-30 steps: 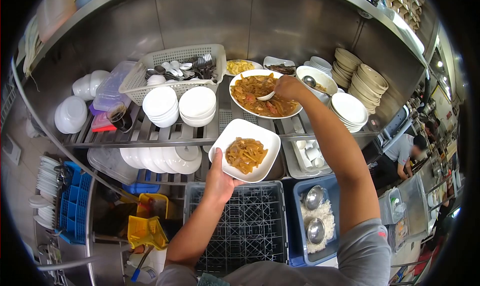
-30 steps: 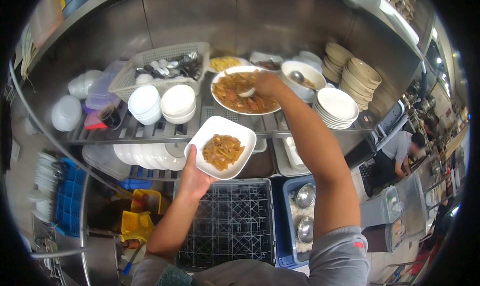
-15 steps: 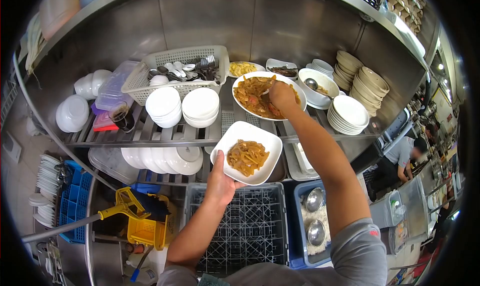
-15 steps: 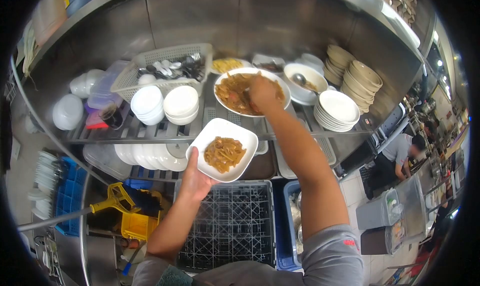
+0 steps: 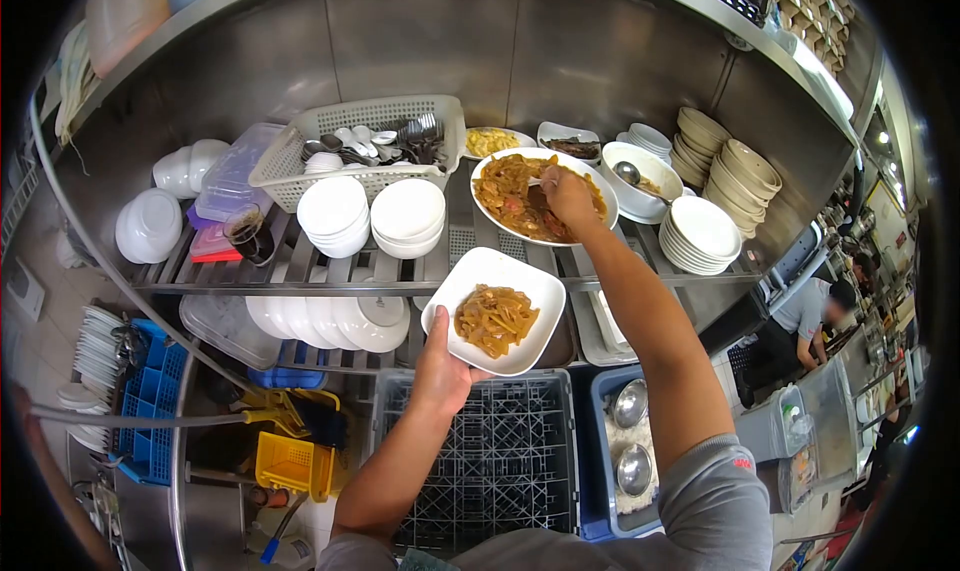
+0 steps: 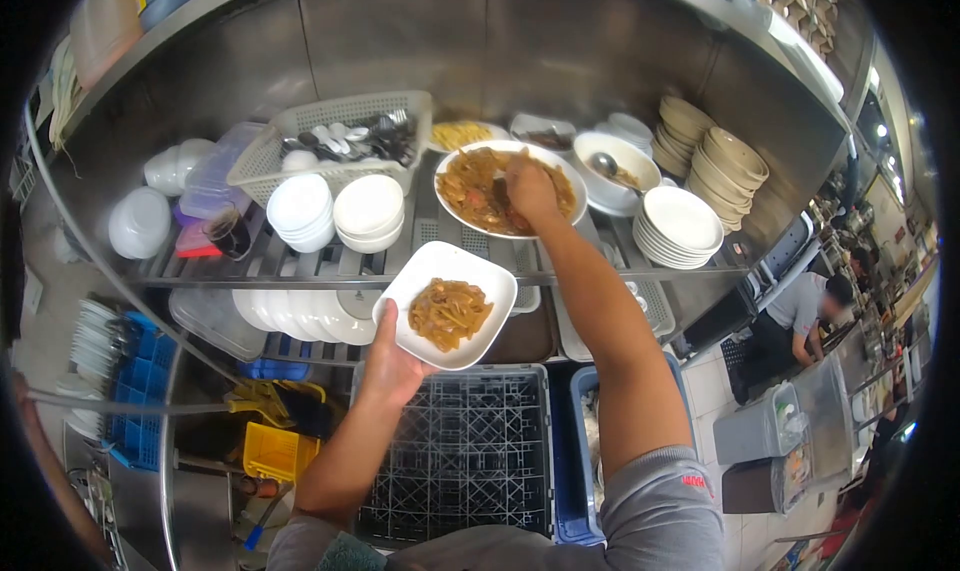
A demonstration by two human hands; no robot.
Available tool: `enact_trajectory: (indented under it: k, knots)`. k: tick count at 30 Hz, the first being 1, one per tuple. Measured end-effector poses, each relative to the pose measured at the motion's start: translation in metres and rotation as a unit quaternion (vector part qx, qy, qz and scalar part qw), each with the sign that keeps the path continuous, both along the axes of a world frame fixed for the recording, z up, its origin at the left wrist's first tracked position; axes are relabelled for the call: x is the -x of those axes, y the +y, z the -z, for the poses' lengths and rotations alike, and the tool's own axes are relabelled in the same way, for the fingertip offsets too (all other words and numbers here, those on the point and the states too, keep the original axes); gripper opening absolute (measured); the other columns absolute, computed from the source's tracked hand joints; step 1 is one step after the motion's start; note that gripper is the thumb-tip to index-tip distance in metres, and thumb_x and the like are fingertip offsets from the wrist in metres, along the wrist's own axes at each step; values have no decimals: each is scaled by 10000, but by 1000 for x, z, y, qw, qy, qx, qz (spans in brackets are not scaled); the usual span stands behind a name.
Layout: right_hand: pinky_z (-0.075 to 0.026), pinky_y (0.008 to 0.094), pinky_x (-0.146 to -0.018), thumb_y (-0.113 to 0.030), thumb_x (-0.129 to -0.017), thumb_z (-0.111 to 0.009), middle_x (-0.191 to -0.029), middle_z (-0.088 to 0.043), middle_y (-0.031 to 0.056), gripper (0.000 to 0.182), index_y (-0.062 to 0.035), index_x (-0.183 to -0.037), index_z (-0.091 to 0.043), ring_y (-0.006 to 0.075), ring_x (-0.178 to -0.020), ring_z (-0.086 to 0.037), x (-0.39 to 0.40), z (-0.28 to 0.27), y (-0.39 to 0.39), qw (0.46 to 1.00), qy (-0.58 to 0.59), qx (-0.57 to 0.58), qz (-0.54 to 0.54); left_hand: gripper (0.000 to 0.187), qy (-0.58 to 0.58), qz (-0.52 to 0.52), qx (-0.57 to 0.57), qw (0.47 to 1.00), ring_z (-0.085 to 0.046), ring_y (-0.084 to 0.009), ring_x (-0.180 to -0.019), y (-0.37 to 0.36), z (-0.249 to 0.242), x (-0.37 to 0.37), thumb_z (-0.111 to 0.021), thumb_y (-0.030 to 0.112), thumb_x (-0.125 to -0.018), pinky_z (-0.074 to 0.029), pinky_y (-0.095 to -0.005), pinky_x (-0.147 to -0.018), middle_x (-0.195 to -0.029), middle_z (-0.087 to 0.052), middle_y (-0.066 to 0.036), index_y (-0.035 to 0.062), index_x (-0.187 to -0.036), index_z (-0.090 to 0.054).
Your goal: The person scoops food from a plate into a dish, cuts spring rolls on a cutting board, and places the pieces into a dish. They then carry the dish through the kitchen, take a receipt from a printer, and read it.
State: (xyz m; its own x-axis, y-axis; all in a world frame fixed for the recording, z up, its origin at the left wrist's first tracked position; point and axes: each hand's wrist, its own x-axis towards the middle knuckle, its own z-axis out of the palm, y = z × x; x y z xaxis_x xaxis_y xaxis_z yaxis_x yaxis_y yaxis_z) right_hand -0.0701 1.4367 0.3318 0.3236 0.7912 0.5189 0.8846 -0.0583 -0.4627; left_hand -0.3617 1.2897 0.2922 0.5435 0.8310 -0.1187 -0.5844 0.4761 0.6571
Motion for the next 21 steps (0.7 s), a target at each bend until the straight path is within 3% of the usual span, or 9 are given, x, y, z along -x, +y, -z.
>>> enact_trajectory:
  k: [7,10,15,21]
  knots:
    - [-438,442,-826,-267,-891,-466,-938,-610,241,285,-42,-972,-622,382,-898,-584,-4,0,2,995,94,10,-30,626,2,8,1,1000,-469,-292,-1177,-1,-1,-2,-381,502,-916,-482,-544,-835,-1320,-400,-149,73,-1355,-261]
    - [-455,324,-761,-156,-851,-540,-853,-651,123,159,-47,-931,-624,227,-823,-617,-9,3,8,992,122,5,-5,626,1,6,-3,1000,-476,-288,-1171,-1,-2,-3,-367,506,-919,-486,-532,-838,-1316,-406,-152,68,-1354,-263]
    - [-448,311,-742,-154,-856,-532,-835,-639,108,165,-39,-942,-612,197,-779,-594,-19,0,3,992,116,-16,-37,617,11,1,2,1000,-471,-294,-1176,-2,-4,-5,-338,513,-925,-499,-472,-847,-1306,-425,-149,64,-1345,-288]
    - [-448,316,-727,-172,-859,-541,-806,-628,90,159,-38,-920,-600,182,-749,-577,-25,-27,-19,993,106,-13,-56,596,15,-2,17,1000,-475,-300,-1174,2,-4,-15,-313,497,-937,-488,-485,-865,-1310,-421,-148,70,-1350,-276]
